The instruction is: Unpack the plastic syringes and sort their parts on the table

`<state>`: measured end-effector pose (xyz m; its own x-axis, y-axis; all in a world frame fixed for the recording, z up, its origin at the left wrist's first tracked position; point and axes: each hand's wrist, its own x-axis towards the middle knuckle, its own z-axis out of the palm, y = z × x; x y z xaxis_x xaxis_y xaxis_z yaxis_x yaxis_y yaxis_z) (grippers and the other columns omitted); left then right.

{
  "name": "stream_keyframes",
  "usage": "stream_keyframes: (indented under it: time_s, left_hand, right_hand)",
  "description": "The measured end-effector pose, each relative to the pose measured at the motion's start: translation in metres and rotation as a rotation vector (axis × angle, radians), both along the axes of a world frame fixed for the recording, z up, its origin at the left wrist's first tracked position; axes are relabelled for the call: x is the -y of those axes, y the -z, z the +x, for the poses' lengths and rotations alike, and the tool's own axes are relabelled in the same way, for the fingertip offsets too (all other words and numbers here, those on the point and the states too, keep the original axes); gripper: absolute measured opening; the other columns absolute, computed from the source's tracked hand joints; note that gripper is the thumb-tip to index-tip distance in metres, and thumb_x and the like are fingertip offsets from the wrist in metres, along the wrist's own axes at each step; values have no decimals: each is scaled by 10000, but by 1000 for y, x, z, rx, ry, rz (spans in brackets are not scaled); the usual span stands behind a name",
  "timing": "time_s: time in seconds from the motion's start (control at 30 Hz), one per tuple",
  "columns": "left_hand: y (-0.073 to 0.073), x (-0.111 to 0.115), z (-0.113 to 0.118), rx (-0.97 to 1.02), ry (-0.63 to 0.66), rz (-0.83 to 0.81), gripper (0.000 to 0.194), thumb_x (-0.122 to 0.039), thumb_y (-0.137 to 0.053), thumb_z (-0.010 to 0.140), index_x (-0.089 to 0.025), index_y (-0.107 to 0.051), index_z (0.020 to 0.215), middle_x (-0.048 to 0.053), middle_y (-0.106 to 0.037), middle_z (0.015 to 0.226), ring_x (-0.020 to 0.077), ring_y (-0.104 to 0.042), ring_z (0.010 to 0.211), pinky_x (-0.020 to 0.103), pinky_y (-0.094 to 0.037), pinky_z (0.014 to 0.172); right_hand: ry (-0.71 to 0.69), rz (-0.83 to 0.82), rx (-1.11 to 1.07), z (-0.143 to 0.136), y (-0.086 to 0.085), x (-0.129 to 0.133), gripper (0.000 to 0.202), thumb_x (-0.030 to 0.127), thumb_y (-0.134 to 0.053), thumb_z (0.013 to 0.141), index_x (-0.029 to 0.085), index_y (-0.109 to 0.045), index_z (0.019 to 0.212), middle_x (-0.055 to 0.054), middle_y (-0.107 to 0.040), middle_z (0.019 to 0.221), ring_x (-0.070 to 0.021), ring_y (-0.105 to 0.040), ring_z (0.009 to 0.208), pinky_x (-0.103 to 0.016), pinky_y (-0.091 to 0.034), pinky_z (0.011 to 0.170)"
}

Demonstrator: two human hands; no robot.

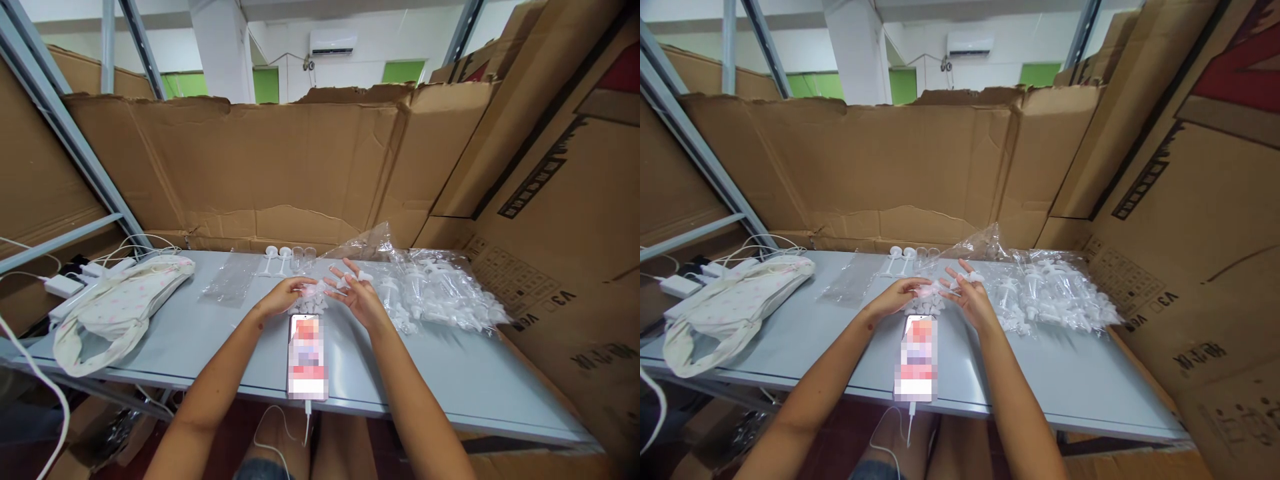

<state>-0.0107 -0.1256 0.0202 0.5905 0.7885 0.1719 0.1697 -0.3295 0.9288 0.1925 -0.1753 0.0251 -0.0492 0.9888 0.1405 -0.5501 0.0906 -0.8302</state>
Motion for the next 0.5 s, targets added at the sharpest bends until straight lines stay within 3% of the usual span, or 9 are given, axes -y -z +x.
stream_keyframes:
  time_s: [0.3, 0.5]
  left_hand:
    - [12, 1, 5, -247, -96, 337, 380, -97, -477, 726, -187, -645, 1055, 93, -593, 1145, 227, -531, 1073, 348, -406, 943]
    - [11, 3, 3, -323, -150, 387, 328, -133, -511, 739, -182, -645, 1035, 97, -593, 1099, 228, -550, 1007, 367, -402, 943]
  right_hand:
    - [35, -41, 18, 5, 4, -4, 574, 312, -666, 748, 359, -423, 1266, -23, -634, 1130, -220, -657, 919, -492, -524, 846]
    - [48, -58, 27, 6, 6, -6, 524, 305, -667, 746, 333, -465, 1228, -40, -633, 1127, -216, -657, 901, -471, -538, 824]
